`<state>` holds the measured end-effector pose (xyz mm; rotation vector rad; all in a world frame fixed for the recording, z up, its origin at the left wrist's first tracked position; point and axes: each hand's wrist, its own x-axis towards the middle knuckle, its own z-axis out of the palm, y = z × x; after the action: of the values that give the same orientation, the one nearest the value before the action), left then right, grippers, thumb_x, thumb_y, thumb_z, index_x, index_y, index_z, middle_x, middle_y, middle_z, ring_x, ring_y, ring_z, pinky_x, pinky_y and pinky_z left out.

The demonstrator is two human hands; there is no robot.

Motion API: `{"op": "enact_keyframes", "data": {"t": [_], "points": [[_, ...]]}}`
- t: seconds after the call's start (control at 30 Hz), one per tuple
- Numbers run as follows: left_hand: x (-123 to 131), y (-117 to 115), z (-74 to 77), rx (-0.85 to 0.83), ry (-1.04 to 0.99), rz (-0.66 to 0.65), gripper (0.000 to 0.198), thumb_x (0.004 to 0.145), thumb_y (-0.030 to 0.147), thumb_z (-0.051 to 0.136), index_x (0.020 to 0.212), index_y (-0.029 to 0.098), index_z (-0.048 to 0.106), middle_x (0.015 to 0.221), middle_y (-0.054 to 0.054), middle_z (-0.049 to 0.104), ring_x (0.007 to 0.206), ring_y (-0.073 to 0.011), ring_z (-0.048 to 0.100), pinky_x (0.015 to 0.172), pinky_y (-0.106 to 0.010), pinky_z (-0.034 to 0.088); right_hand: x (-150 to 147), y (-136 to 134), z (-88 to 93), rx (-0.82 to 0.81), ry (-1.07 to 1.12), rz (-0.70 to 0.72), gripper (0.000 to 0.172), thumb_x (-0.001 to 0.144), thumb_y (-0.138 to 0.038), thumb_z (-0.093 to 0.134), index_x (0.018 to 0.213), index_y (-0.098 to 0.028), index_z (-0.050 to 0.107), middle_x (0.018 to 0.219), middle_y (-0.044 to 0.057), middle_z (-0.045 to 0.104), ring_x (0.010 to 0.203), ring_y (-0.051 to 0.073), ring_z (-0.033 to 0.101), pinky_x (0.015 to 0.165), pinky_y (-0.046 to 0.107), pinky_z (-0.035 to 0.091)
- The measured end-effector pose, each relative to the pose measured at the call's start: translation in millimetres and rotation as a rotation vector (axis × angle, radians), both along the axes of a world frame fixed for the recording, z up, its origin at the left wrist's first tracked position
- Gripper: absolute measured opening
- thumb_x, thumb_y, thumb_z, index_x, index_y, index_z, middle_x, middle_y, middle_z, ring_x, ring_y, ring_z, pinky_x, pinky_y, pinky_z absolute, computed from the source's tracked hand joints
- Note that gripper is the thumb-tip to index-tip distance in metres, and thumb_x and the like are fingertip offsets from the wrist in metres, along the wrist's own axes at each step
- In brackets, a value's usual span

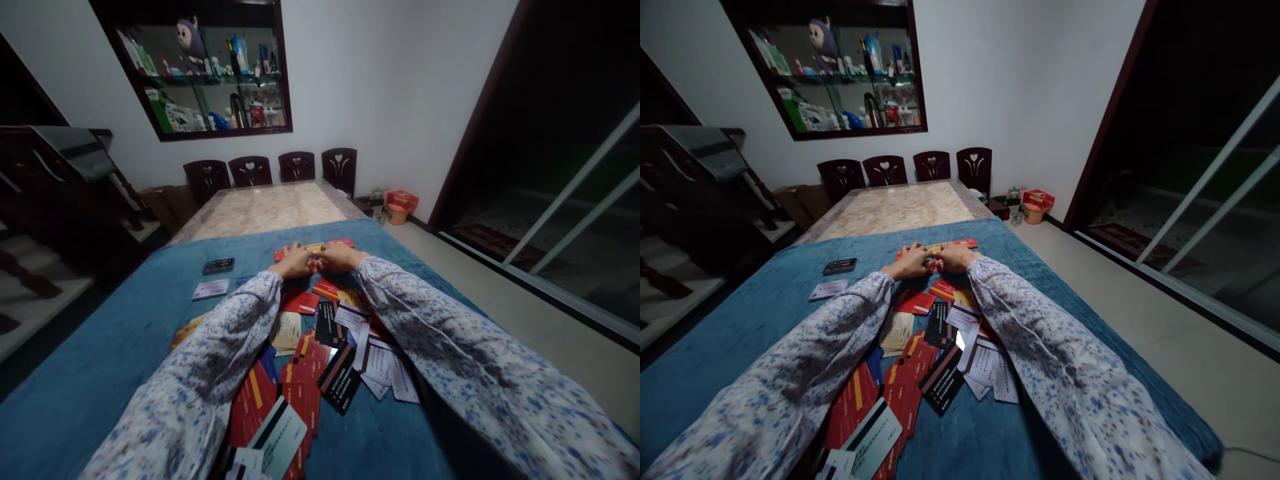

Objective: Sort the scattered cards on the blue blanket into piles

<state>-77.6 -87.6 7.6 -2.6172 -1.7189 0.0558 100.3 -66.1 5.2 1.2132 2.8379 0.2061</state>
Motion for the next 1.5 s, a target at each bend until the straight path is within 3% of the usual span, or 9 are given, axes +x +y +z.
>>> {"op": "enact_keyframes", "data": {"t": [0.3, 0.57, 0.7, 0.83, 1.0, 1.1, 1.23, 1.37, 1.5], "points": [[3.2, 1.6, 0.7, -0.029, 0.069, -0.02, 0.033, 0.084, 0.031, 0.064, 0.113, 0.02, 0.075, 0.142, -0.016, 0.062, 0.138, -0.0401, 0.043, 0.112, -0.061, 0.04, -2.7, 4.5, 1.3, -0.015, -0.115, 0.0, 0.032, 0.095, -0.03, 0.057, 0.12, -0.021, 0.075, 0.13, 0.015, 0.07, 0.117, 0.028, 0.065, 0.095, 0.036, 0.051], [-0.3, 21.1, -9.0, -0.072, 0.087, -0.095, 0.026, 0.082, 0.033, 0.064, 0.1, 0.02, 0.077, 0.126, -0.016, 0.068, 0.13, -0.0402, 0.05, 0.107, -0.059, 0.043, -6.4, 9.4, 10.0, -0.086, -0.134, 0.014, 0.035, 0.095, -0.034, 0.056, 0.122, -0.025, 0.076, 0.124, 0.012, 0.073, 0.109, 0.026, 0.07, 0.087, 0.031, 0.053], [-2.7, 26.5, -11.1, -0.072, 0.091, -0.131, 0.034, 0.08, 0.033, 0.065, 0.11, 0.021, 0.074, 0.124, -0.016, 0.069, 0.125, -0.0389, 0.052, 0.106, -0.056, 0.044, -8.2, 11.2, 13.1, -0.117, -0.117, 0.059, 0.041, 0.087, -0.03, 0.064, 0.127, -0.027, 0.074, 0.124, 0.012, 0.073, 0.106, 0.026, 0.071, 0.086, 0.031, 0.053], [0.5, 25.6, 3.0, -0.07, 0.075, -0.154, 0.044, 0.078, 0.035, 0.068, 0.121, 0.025, 0.069, 0.124, -0.011, 0.069, 0.121, -0.0364, 0.055, 0.109, -0.053, 0.044, -5.8, 17.3, 22.4, -0.084, -0.124, 0.082, 0.052, 0.079, -0.031, 0.073, 0.13, -0.024, 0.071, 0.126, 0.013, 0.07, 0.108, 0.027, 0.069, 0.085, 0.03, 0.052], [16.2, 30.4, 29.2, -0.092, 0.03, -0.121, 0.036, 0.084, 0.037, 0.063, 0.116, 0.02, 0.07, 0.121, -0.014, 0.065, 0.113, -0.0332, 0.062, 0.103, -0.05, 0.049, 10.3, 33.2, 42.5, -0.051, -0.107, 0.036, 0.046, 0.082, -0.032, 0.072, 0.126, -0.02, 0.071, 0.121, 0.013, 0.068, 0.096, 0.023, 0.068, 0.076, 0.028, 0.049], [29.8, 41.4, 34.7, -0.067, 0.007, -0.116, 0.036, 0.087, 0.037, 0.06, 0.116, 0.017, 0.068, 0.119, -0.014, 0.065, 0.11, -0.0311, 0.063, 0.099, -0.045, 0.052, 22.6, 45.8, 47.7, -0.042, -0.08, 0.021, 0.042, 0.083, -0.032, 0.074, 0.122, -0.017, 0.072, 0.118, 0.013, 0.068, 0.095, 0.022, 0.067, 0.075, 0.027, 0.047], [46.4, 61.7, 30.0, -0.037, -0.003, -0.117, 0.038, 0.09, 0.041, 0.06, 0.117, 0.016, 0.068, 0.12, -0.015, 0.064, 0.107, -0.0297, 0.065, 0.095, -0.038, 0.054, 37.3, 62.9, 43.5, -0.02, -0.063, -0.006, 0.039, 0.087, -0.042, 0.072, 0.117, -0.015, 0.074, 0.115, 0.013, 0.069, 0.093, 0.021, 0.067, 0.075, 0.027, 0.046], [58.3, 77.8, 21.0, -0.035, -0.049, -0.124, 0.043, 0.091, 0.046, 0.063, 0.123, 0.018, 0.067, 0.122, -0.016, 0.065, 0.112, -0.0323, 0.064, 0.098, -0.041, 0.053, 49.4, 78.3, 32.5, -0.023, -0.041, -0.038, 0.048, 0.09, -0.055, 0.068, 0.115, -0.015, 0.075, 0.113, 0.013, 0.07, 0.092, 0.021, 0.066, 0.077, 0.026, 0.046], [66.7, 85.4, 11.6, -0.035, -0.016, -0.127, 0.038, 0.093, 0.041, 0.059, 0.122, 0.018, 0.068, 0.127, -0.016, 0.064, 0.117, -0.0324, 0.063, 0.102, -0.044, 0.052, 57.2, 89.5, 20.7, -0.028, -0.04, -0.072, 0.043, 0.088, -0.044, 0.07, 0.12, -0.016, 0.074, 0.115, 0.013, 0.07, 0.096, 0.022, 0.067, 0.077, 0.026, 0.046]]}}
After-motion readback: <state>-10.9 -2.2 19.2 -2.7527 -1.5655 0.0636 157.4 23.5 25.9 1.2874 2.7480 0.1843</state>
